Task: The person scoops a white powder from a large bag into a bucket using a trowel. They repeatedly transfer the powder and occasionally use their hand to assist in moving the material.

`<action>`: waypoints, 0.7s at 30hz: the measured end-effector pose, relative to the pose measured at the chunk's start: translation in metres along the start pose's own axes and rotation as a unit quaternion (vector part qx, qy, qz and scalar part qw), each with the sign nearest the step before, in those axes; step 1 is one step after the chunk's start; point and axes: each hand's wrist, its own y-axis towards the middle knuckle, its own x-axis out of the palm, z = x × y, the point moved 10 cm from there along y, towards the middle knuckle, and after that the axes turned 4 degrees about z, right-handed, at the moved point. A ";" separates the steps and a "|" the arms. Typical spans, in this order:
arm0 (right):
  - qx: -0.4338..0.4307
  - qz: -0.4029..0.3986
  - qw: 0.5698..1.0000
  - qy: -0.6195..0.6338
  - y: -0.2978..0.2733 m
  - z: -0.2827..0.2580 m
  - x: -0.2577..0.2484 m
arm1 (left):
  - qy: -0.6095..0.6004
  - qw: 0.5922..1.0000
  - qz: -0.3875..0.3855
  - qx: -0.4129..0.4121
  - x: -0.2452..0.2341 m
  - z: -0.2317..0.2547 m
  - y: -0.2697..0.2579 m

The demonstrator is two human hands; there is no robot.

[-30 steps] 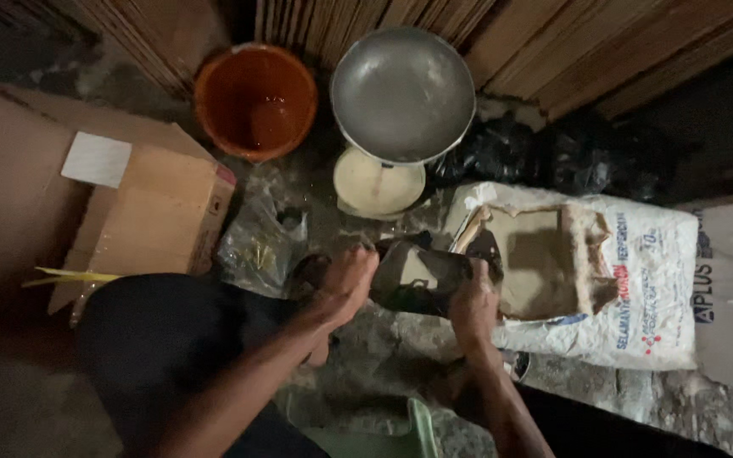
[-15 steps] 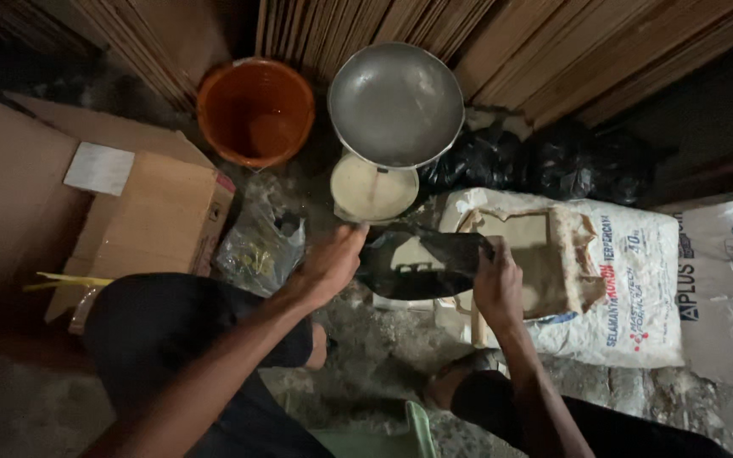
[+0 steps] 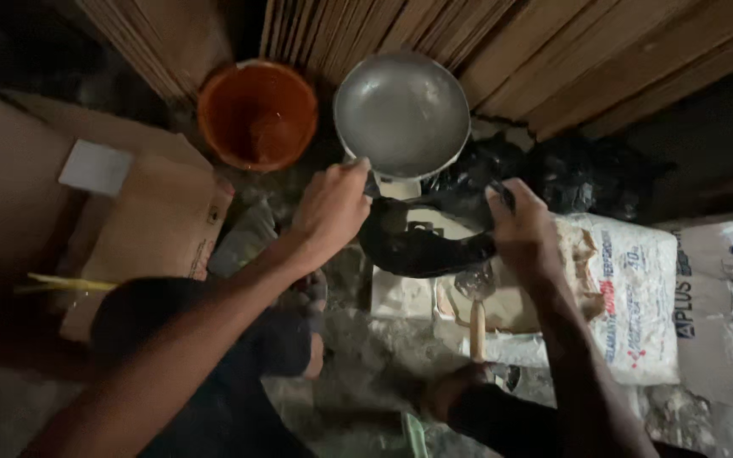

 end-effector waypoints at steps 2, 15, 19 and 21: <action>-0.008 0.019 0.999 0.029 0.034 0.014 -0.004 | 0.008 1.000 0.025 -0.016 -0.023 0.004 0.011; -0.157 0.067 0.977 0.125 0.094 -0.112 -0.057 | -0.203 0.941 0.261 0.064 -0.128 0.056 0.075; -0.107 0.057 0.971 0.205 0.133 -0.095 -0.026 | -0.150 0.938 0.306 0.068 -0.120 0.047 0.104; -0.146 0.072 0.960 0.227 0.148 -0.094 -0.014 | -0.173 0.941 0.291 0.011 -0.110 0.032 0.116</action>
